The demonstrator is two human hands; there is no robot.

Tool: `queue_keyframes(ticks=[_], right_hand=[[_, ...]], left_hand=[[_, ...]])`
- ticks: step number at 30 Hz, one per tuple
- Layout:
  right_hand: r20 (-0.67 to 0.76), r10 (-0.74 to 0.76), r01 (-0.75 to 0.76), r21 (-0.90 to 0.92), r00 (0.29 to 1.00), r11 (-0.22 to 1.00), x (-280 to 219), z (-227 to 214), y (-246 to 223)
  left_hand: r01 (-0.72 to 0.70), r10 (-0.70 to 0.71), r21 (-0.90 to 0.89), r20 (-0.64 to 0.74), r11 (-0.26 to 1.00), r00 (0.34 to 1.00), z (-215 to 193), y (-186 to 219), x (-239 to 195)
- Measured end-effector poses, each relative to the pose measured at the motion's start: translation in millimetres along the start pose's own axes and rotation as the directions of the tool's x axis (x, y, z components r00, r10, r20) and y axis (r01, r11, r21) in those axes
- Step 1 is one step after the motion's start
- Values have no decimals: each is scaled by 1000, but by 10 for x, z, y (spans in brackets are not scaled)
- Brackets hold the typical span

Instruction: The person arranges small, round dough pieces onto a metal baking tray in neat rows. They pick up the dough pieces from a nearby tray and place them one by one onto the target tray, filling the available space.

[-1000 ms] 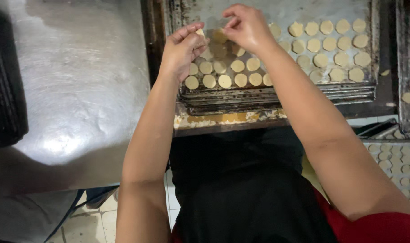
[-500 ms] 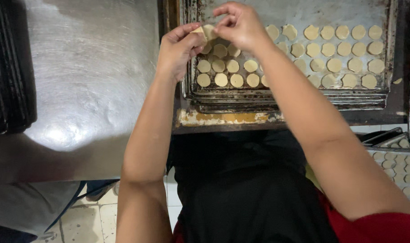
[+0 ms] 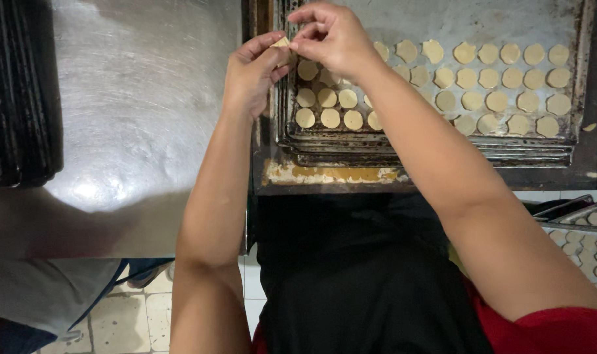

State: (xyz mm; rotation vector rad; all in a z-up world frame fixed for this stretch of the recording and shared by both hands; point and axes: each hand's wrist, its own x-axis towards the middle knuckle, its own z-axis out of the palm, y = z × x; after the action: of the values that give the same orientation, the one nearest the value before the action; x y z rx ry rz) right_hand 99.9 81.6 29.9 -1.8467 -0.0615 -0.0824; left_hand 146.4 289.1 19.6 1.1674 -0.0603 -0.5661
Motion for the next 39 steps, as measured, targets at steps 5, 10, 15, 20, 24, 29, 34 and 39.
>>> queue_keyframes(ticks=[5, 10, 15, 20, 24, 29, 34, 39], right_hand=[[-60, -15, -5, -315, 998, 949, 102, -162, 225], [5, -101, 89, -502, 995, 860, -35, -328, 247], [-85, -2, -33, -403, 996, 914, 19, -286, 259], [-11, -87, 77, -369, 996, 926, 130, -210, 236], [-35, 91, -90, 34, 995, 995, 147, -194, 117], [-96, 73, -76, -30, 993, 997, 241, -238, -30], [-49, 148, -147, 15, 988, 989, 312, -280, 55], [-164, 78, -82, -20, 983, 996, 334, -326, 364]], left_hand=[[-7, 8, 26, -36, 1000, 999, -95, 32, -46], [13, -14, -20, -11, 1000, 1000, -83, 33, -5], [15, -13, 87, -20, 996, 1000, -19, -4, 128], [-20, 20, 41, -11, 999, 1000, 2, -91, 270], [-22, 21, 31, 24, 999, 999, 66, -145, 381], [-20, 19, 33, 23, 999, 1000, 126, -83, 437], [-43, 42, 17, 42, 999, 998, 101, -42, 457], [-33, 32, 44, 30, 998, 999, 153, -103, 531]])
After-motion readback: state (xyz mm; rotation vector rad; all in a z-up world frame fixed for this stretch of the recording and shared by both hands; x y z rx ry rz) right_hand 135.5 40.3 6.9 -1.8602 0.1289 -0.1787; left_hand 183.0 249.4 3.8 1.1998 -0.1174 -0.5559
